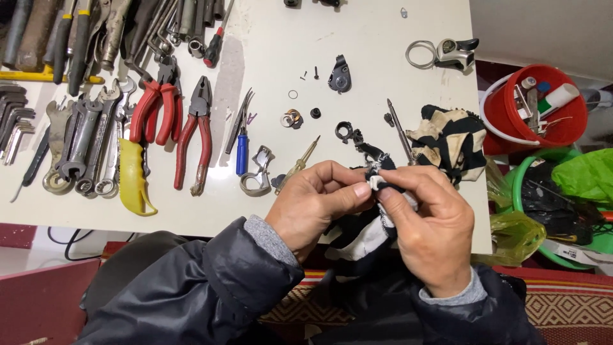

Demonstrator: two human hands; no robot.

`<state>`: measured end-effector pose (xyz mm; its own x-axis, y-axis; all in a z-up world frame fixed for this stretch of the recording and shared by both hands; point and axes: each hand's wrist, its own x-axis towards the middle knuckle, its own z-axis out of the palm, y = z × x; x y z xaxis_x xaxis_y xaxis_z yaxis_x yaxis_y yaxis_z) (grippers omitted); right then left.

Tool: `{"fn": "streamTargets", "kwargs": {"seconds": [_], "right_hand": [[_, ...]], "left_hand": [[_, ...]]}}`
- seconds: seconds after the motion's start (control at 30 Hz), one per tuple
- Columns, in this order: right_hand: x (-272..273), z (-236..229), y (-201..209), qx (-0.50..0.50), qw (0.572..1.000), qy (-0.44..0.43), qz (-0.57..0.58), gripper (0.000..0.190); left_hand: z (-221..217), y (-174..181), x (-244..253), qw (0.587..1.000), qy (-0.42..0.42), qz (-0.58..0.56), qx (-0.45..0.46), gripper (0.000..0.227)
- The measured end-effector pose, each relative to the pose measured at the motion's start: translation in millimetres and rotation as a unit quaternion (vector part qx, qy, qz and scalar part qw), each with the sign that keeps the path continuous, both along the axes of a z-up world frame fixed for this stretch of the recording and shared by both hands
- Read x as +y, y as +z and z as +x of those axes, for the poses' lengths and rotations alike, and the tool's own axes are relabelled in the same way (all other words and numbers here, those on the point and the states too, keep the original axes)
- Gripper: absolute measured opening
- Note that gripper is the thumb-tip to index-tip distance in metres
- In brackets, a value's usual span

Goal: Cleaning and reassembling internal bicycle gear components on a workbench.

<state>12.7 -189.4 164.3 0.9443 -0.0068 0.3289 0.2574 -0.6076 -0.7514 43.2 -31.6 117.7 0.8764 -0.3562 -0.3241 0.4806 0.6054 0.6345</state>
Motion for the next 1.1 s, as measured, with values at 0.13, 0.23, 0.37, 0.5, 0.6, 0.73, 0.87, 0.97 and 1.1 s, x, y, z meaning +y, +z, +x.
{"fn": "streamTargets", "kwargs": {"seconds": [0.13, 0.23, 0.37, 0.5, 0.6, 0.73, 0.87, 0.97, 1.1], "right_hand": [[4, -3, 1, -0.056, 0.997, 0.021, -0.042, 0.017], [4, -1, 1, -0.045, 0.998, 0.006, -0.048, 0.015], [5, 1, 1, -0.014, 0.999, -0.036, -0.033, 0.012], [7, -2, 5, -0.004, 1.0, -0.005, -0.012, 0.012], [6, 2, 6, -0.01, 0.999, -0.007, -0.042, 0.013], [1, 4, 0, 0.022, 0.998, -0.065, -0.005, 0.012], [5, 0, 2, 0.008, 0.999, -0.035, -0.02, 0.013], [4, 1, 4, -0.006, 1.0, -0.001, -0.017, 0.011], [3, 4, 4, -0.004, 0.998, -0.051, -0.039, 0.01]], "left_hand": [[1, 2, 3, 0.999, -0.023, 0.02, -0.029, 0.017], [2, 5, 3, 0.996, -0.047, 0.061, -0.044, 0.041], [2, 0, -1, 0.996, -0.063, 0.046, -0.033, 0.049], [2, 0, -2, 0.998, -0.029, 0.04, -0.041, 0.047], [2, -3, -3, 0.997, -0.035, 0.036, -0.052, 0.047], [2, -3, -5, 0.998, -0.053, 0.013, -0.029, 0.049], [2, -4, -2, 0.997, -0.047, 0.045, -0.051, 0.046], [3, -4, -1, 0.995, -0.043, 0.056, -0.075, 0.044], [-1, -9, -5, 0.997, -0.054, 0.025, -0.056, 0.045]]}}
